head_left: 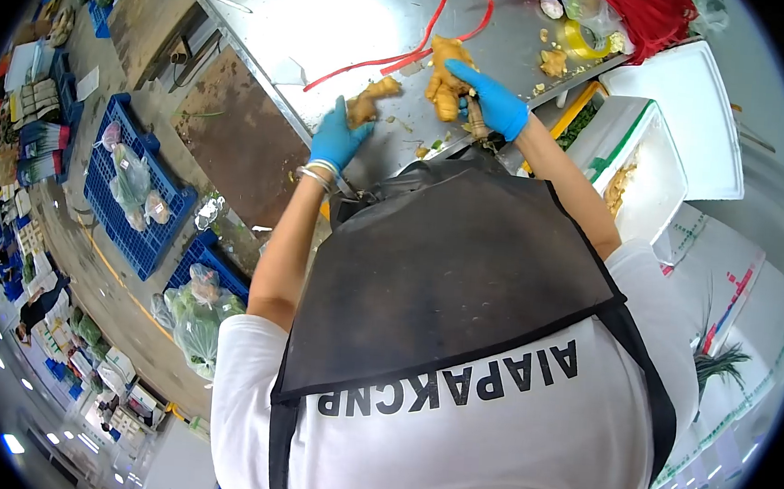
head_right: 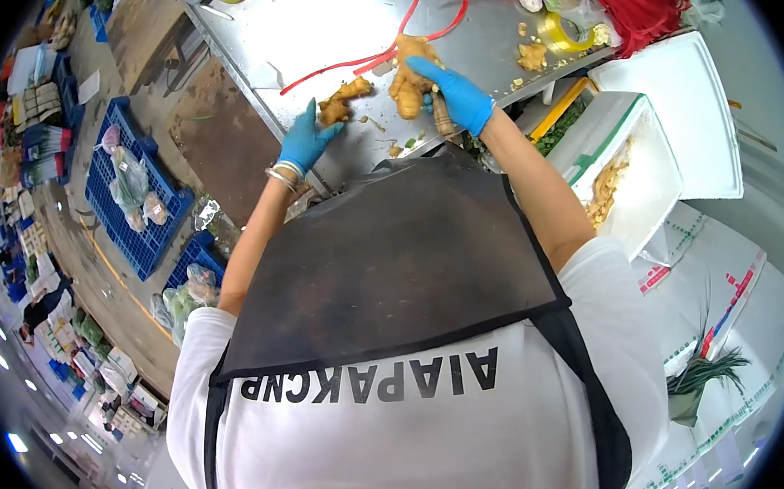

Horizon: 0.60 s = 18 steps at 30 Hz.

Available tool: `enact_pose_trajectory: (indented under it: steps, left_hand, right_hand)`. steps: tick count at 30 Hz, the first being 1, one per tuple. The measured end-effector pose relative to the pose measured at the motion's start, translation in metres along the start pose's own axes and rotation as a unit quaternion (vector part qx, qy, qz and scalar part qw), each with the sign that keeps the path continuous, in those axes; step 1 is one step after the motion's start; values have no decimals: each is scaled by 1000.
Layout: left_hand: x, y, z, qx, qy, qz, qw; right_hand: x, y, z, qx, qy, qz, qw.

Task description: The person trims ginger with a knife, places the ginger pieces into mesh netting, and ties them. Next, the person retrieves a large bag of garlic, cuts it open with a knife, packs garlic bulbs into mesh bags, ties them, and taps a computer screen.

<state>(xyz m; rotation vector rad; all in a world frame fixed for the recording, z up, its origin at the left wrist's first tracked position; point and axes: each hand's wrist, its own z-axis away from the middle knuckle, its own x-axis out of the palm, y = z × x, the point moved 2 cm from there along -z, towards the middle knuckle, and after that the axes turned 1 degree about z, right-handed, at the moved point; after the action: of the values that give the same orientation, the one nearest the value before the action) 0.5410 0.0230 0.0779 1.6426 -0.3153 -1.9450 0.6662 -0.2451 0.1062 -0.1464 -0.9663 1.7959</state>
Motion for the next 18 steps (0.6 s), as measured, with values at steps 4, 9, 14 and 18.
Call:
enact_pose_trajectory:
  steps: [4,9,14,18]
  left_hand:
    - [-29,58,6,14,-45,335,941]
    - [-21,62,9,-144,-120,745,641]
    - [-47,46,34,-116,-136,876,447]
    - [-59,35,48,-133,-112,885,432]
  right_hand:
    - [46,-17,8,-105,44,145,983]
    - [95,-35,28,-111,-22,188,976]
    - [88,-43,26,-145,78,128,978]
    - [88,-16,21,-107,55,133,984]
